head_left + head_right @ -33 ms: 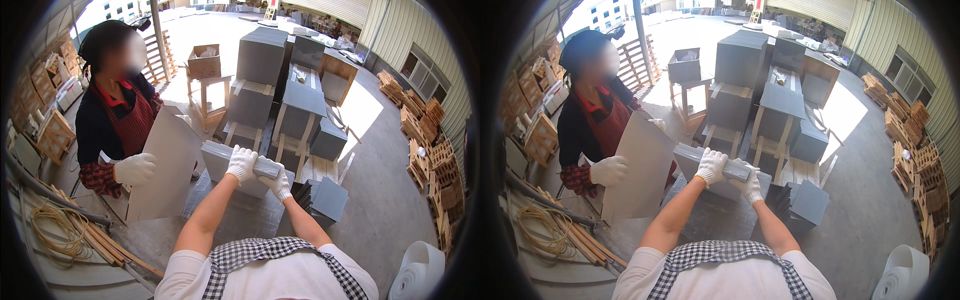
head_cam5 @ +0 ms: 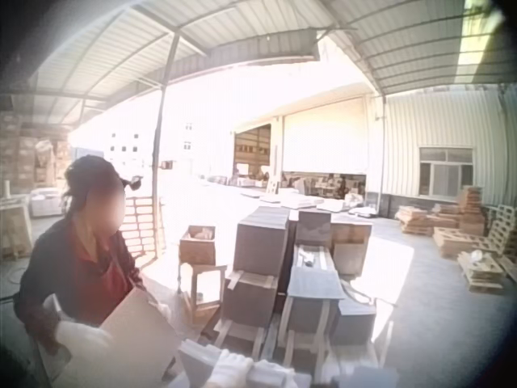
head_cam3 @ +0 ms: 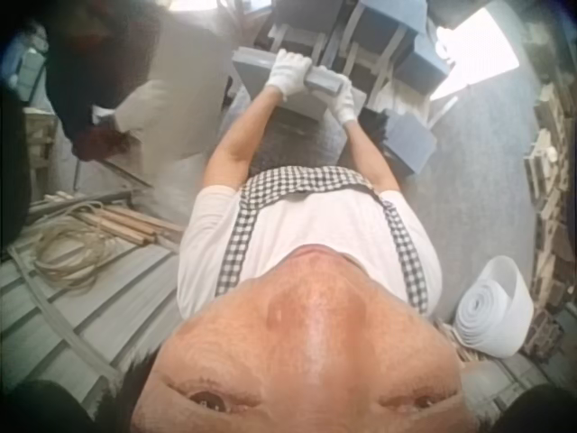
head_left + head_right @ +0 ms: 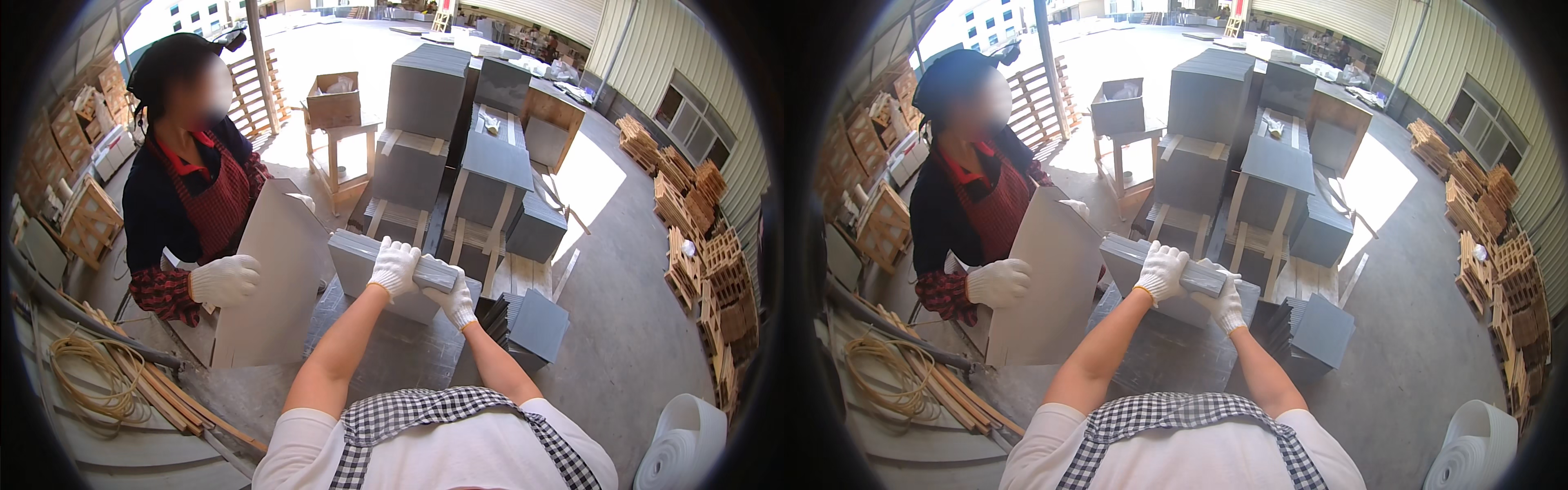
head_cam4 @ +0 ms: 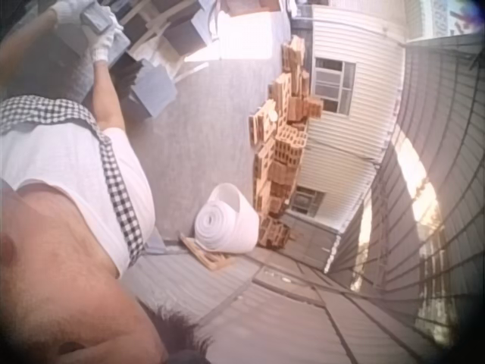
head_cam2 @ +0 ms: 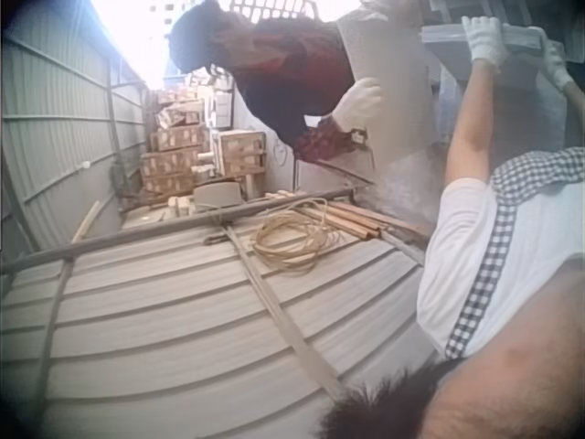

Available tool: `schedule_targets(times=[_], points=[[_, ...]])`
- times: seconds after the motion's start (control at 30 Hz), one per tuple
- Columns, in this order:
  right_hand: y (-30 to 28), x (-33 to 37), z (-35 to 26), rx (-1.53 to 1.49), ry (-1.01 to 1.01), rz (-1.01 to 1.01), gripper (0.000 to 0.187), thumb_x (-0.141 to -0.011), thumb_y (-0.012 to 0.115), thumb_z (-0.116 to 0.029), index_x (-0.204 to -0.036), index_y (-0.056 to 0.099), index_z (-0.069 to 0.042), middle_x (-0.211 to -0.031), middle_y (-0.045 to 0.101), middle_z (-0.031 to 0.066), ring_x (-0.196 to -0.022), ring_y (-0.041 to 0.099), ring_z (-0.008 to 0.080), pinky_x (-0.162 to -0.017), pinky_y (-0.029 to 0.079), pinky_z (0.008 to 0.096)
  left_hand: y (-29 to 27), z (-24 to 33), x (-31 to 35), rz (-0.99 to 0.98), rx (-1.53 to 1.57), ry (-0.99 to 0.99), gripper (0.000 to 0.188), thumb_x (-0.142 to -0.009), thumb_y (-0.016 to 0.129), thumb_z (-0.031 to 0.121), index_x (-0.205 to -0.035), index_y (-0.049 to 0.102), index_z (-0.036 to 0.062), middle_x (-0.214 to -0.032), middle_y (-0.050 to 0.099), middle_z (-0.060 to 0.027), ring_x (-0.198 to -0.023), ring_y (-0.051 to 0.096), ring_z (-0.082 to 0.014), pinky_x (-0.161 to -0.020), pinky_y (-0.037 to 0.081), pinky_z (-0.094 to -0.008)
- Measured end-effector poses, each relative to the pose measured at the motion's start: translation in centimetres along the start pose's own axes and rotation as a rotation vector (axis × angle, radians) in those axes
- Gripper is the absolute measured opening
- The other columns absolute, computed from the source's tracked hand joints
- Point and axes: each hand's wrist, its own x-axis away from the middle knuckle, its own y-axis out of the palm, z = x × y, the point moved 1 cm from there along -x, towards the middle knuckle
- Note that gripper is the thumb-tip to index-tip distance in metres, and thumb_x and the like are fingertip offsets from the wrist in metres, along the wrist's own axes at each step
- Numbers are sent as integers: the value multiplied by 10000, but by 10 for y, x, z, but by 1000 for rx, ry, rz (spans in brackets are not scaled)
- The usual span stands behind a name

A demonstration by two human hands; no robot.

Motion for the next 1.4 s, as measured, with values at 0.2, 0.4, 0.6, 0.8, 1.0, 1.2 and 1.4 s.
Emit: schedule_targets(times=[0.2, 0.4, 0.6, 0.8, 1.0, 1.2, 1.4], points=[[0, 0, 12, 7, -4, 22, 773, -692, 927, -185, -1272, 426, -75, -1259, 617, 103, -1152, 605, 183, -971, 515, 351, -3, 1, 0, 1, 0, 11, 656, -512, 882, 438, -1035, 654, 113, -980, 665, -97, -997, 615, -267, -973, 350, -429], [3, -1, 1, 13, -27, -4, 803, -675, 935, -191, -1288, 426, -88, -1263, 608, 102, -1162, 597, 193, -979, 510, 363, -2, 0, 1, -20, 0, -4, 665, -514, 883, 434, -1046, 649, 110, -986, 662, -99, -1012, 613, -272, -986, 345, -435], [2, -3, 29, 92, -84, 70, 916, -652, 945, -215, -1369, 391, -81, -1274, 595, 115, -1174, 588, 217, -992, 502, 373, -5, 5, -3, -52, 10, -14, 618, -555, 861, 406, -1059, 652, 115, -1051, 666, -111, -1062, 611, -279, -1055, 330, -439], [1, -2, 12, 66, 0, 32, 1002, -642, 949, -217, -1430, 349, -67, -1276, 598, 131, -1182, 591, 230, -999, 499, 375, 3, 0, -2, -11, 6, -12, 516, -612, 823, 355, -1034, 649, 115, -1030, 666, -112, -1042, 615, -280, -1036, 338, -441], [1, -1, 17, -50, -1, 23, 894, -673, 915, -177, -1392, 387, -115, -1290, 611, 94, -1199, 596, 234, -1015, 484, 380, -4, 3, -4, -55, -6, -9, 575, -574, 847, 424, -1022, 649, 121, -1008, 666, -100, -1023, 617, -267, -1010, 344, -423], [0, 0, -1, -68, 21, 10, 855, -676, 913, -162, -1370, 419, -94, -1282, 611, 83, -1189, 591, 210, -1013, 485, 368, -2, 1, -3, -56, -16, -20, 601, -557, 860, 440, -1022, 649, 124, -1015, 669, -93, -1029, 620, -259, -1009, 343, -417], [1, -4, 22, -51, 0, 29, 884, -672, 922, -175, -1385, 411, -64, -1273, 612, 94, -1177, 594, 201, -1014, 483, 356, -1, 3, -5, -43, 2, -10, 591, -560, 858, 431, -1019, 649, 123, -1029, 673, -97, -1031, 623, -263, -1012, 346, -418]])
